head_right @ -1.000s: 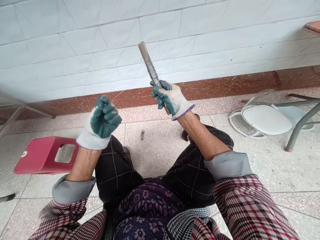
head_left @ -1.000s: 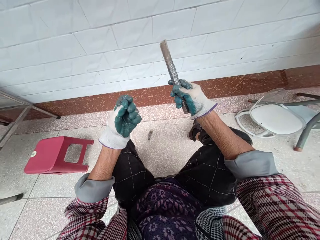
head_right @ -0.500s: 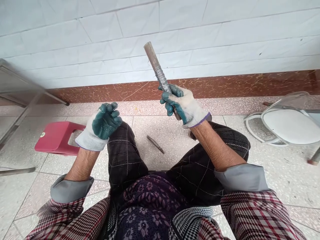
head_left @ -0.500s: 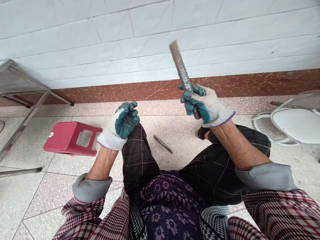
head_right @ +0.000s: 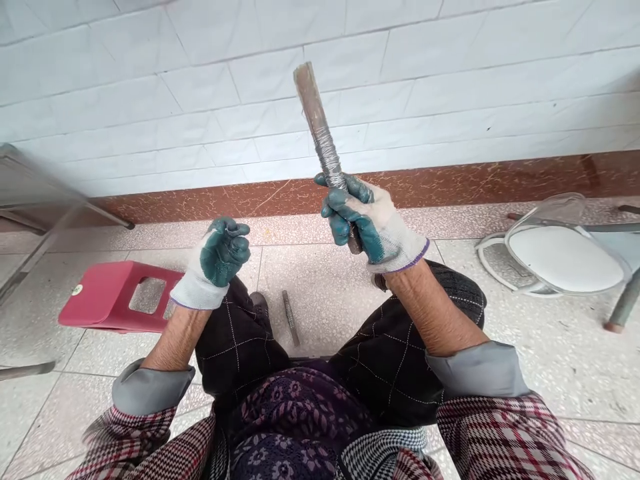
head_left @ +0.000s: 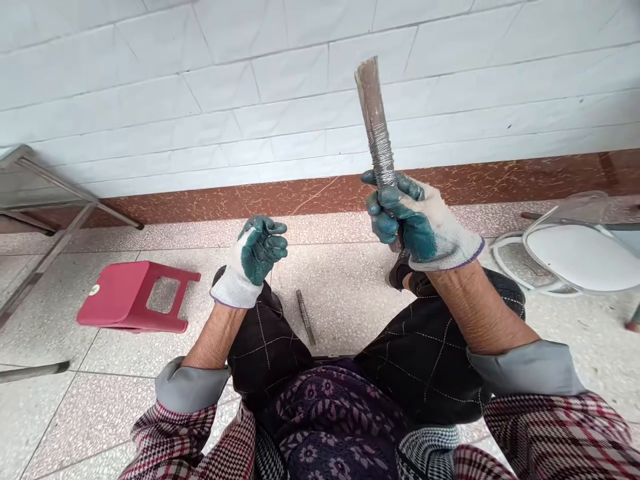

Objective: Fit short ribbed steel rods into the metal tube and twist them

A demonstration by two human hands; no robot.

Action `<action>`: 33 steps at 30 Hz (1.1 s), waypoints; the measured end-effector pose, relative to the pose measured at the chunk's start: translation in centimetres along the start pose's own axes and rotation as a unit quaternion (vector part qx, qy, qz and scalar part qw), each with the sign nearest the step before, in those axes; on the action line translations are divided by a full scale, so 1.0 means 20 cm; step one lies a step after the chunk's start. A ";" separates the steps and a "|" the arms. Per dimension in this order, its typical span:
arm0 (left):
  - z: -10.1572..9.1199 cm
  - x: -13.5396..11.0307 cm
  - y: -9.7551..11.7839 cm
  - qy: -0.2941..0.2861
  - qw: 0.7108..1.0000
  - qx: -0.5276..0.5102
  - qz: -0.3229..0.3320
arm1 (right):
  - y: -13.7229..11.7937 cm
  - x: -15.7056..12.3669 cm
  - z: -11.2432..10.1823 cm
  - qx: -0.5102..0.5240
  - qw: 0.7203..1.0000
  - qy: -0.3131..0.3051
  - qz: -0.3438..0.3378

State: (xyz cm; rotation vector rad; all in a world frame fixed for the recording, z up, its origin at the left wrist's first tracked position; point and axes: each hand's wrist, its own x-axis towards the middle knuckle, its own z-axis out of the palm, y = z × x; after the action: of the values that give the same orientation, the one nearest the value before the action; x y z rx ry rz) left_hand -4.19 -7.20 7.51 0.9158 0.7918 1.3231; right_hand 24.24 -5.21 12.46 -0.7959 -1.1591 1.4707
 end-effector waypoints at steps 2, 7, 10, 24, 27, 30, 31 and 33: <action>0.02 0.00 0.00 -0.001 1.000 0.031 -0.002 | -0.03 0.00 -0.01 -0.001 1.000 0.014 -0.005; 0.08 -0.03 0.03 -0.019 0.989 0.147 -0.007 | -0.10 0.03 -0.03 0.004 0.999 0.032 -0.038; 0.12 -0.05 0.05 -0.018 0.976 0.217 -0.007 | -0.15 0.07 -0.04 0.012 0.998 0.031 -0.060; 0.05 -0.14 -0.15 -0.042 0.928 0.328 -0.170 | -0.05 0.29 -0.15 -0.204 0.973 0.077 -0.070; 0.02 -0.08 -0.22 -0.108 0.929 0.300 -0.190 | -0.07 0.26 -0.12 -0.308 0.949 0.005 -0.066; 0.07 0.00 -0.23 -0.114 0.931 0.301 -0.174 | -0.12 0.21 -0.07 -0.392 0.917 -0.043 -0.054; 0.10 0.03 -0.22 -0.101 0.929 0.319 -0.158 | -0.14 0.19 -0.06 -0.411 0.909 -0.050 -0.050; 0.18 0.10 -0.19 -0.095 0.938 0.315 -0.109 | -0.17 0.18 -0.03 -0.439 0.895 -0.059 -0.054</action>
State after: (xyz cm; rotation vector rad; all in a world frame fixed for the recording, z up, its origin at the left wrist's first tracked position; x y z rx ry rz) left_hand 0.89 -5.69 5.80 1.3878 1.1556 0.7714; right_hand 25.14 -1.63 15.74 -1.2196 -1.9704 0.8607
